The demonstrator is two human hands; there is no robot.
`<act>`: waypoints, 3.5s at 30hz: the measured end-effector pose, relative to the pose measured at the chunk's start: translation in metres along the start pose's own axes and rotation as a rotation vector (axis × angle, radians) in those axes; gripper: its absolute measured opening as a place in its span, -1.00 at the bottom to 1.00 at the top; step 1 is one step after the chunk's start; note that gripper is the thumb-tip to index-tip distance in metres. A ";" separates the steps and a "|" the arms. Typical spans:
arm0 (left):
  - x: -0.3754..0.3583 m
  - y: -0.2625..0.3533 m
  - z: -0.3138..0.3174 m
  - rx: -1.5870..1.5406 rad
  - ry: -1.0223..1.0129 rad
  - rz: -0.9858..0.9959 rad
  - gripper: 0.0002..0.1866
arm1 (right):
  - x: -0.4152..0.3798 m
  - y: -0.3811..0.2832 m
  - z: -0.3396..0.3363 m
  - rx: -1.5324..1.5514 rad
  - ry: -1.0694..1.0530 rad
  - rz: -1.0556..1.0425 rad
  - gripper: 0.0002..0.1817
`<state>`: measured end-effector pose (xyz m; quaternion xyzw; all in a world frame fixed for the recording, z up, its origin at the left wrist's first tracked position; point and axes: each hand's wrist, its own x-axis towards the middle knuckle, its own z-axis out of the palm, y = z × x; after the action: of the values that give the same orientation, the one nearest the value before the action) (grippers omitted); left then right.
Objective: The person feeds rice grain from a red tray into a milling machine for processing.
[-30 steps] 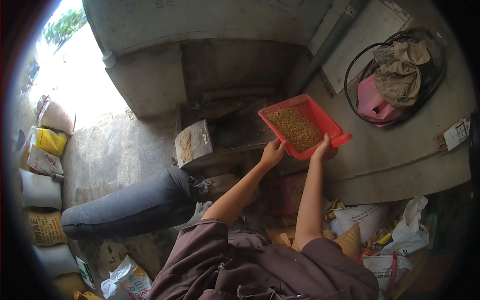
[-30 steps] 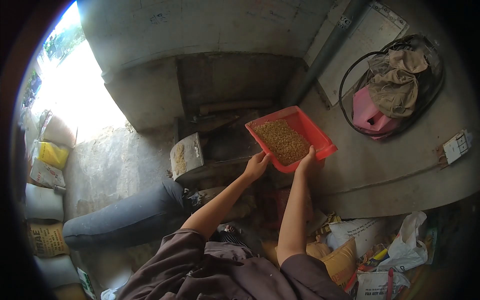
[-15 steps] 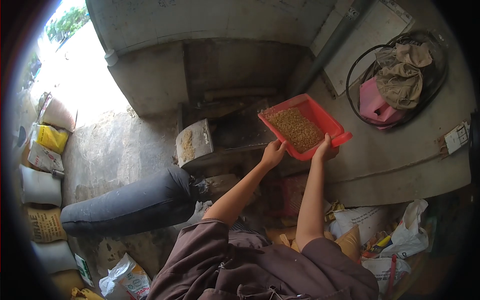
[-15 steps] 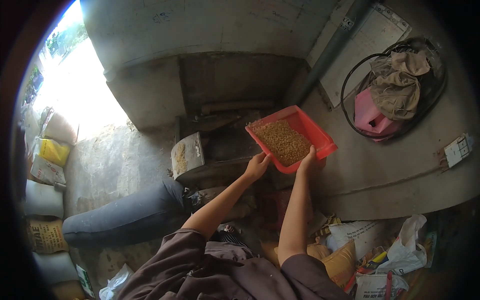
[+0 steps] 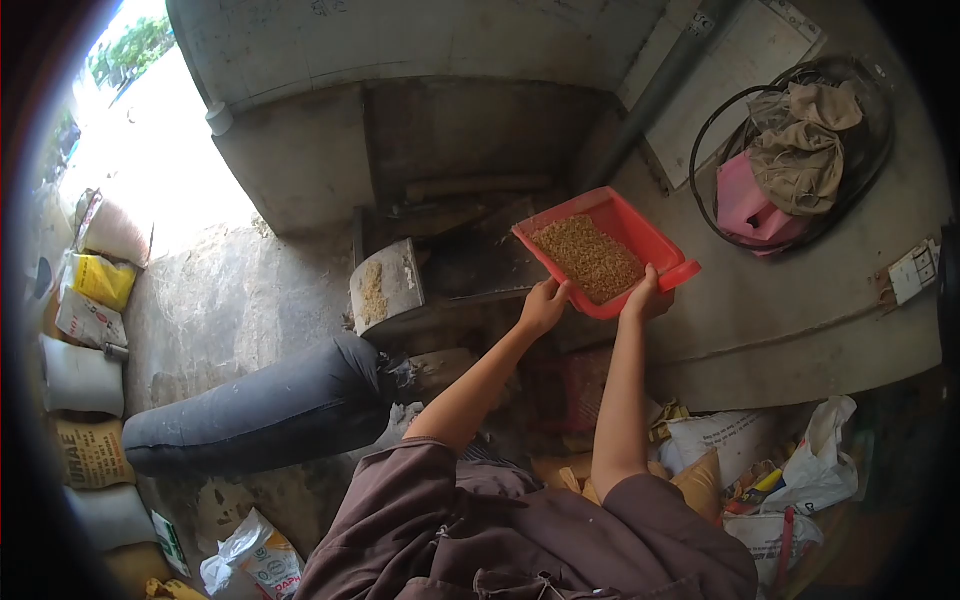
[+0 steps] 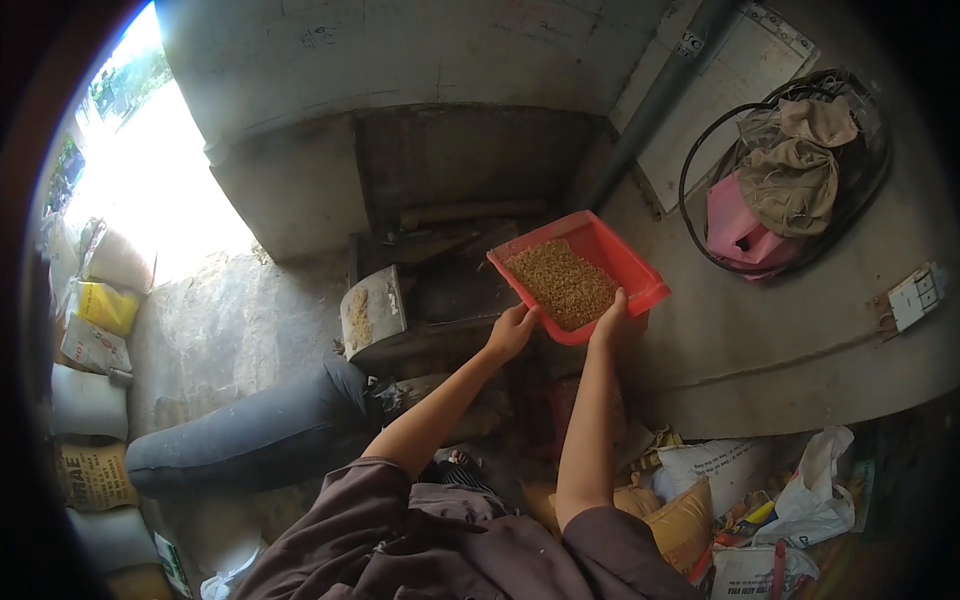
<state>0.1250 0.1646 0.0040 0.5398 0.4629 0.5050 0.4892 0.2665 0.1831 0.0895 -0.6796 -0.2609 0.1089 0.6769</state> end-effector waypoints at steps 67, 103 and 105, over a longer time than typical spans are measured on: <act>0.001 -0.001 -0.001 0.017 -0.016 -0.052 -0.62 | 0.005 0.002 0.003 -0.059 -0.065 -0.135 -0.64; 0.002 -0.003 0.000 0.133 -0.008 -0.003 -0.64 | 0.012 0.009 0.005 0.051 -0.061 -0.100 -0.62; 0.002 -0.003 -0.001 0.005 -0.020 -0.048 -0.64 | 0.010 0.009 0.005 0.027 -0.044 -0.097 -0.62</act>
<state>0.1237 0.1674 0.0016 0.5348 0.4719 0.4866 0.5045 0.2744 0.1930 0.0823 -0.6545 -0.3069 0.0943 0.6845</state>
